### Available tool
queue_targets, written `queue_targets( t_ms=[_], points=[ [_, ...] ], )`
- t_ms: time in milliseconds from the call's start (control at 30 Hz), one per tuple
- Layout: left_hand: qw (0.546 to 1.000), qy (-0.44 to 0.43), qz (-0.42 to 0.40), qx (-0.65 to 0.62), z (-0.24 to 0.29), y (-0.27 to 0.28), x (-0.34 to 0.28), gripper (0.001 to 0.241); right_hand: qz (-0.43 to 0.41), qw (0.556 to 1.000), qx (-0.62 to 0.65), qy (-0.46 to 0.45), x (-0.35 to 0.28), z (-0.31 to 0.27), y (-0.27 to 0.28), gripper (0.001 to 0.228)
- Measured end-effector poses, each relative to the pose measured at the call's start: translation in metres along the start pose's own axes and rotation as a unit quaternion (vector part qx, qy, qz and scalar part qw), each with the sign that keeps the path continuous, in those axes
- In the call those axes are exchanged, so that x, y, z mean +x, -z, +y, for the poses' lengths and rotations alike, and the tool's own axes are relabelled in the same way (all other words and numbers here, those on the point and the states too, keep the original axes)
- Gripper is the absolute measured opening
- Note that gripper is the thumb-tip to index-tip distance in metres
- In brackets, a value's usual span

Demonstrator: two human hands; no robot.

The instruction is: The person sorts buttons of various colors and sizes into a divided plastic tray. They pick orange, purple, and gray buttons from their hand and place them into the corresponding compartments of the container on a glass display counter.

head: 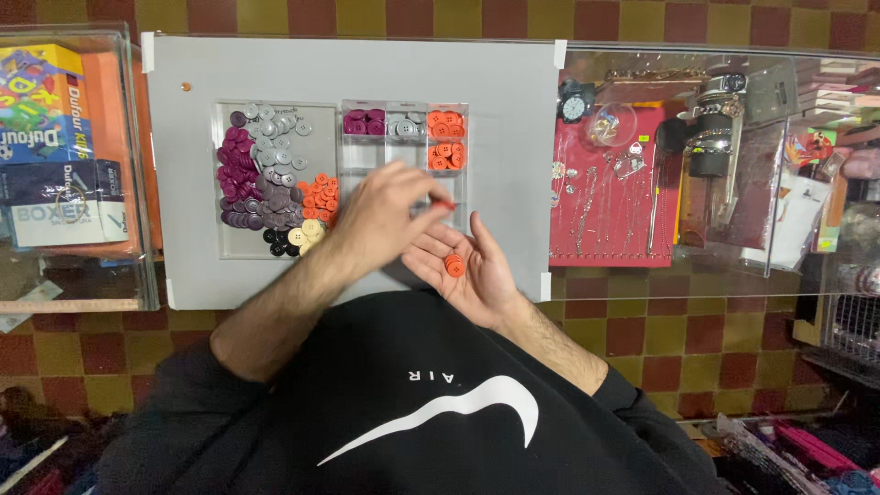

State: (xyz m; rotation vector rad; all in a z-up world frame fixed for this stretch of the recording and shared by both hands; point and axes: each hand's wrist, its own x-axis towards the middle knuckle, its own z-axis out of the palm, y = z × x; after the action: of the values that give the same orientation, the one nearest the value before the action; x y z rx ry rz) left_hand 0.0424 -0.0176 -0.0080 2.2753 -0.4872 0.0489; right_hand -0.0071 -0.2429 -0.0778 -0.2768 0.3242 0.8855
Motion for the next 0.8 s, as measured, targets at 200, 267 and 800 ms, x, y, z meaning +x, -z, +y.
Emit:
queue_targets(
  t_ms=[200,267,800],
  points=[
    [0.993,0.016,0.035,0.113,-0.038,-0.021,0.043,0.024,0.012,0.999,-0.033,-0.002,-0.007,-0.003,-0.018,0.107],
    [0.992,0.022,0.032,0.119,-0.045,-0.024,0.053,0.023,0.013,1.000,-0.028,0.001,-0.007,-0.003,-0.014,0.108],
    [0.993,-0.068,-0.054,0.085,0.033,-0.028,-0.047,0.023,0.013,1.000,0.011,0.022,-0.003,-0.002,-0.002,0.119]
  ],
)
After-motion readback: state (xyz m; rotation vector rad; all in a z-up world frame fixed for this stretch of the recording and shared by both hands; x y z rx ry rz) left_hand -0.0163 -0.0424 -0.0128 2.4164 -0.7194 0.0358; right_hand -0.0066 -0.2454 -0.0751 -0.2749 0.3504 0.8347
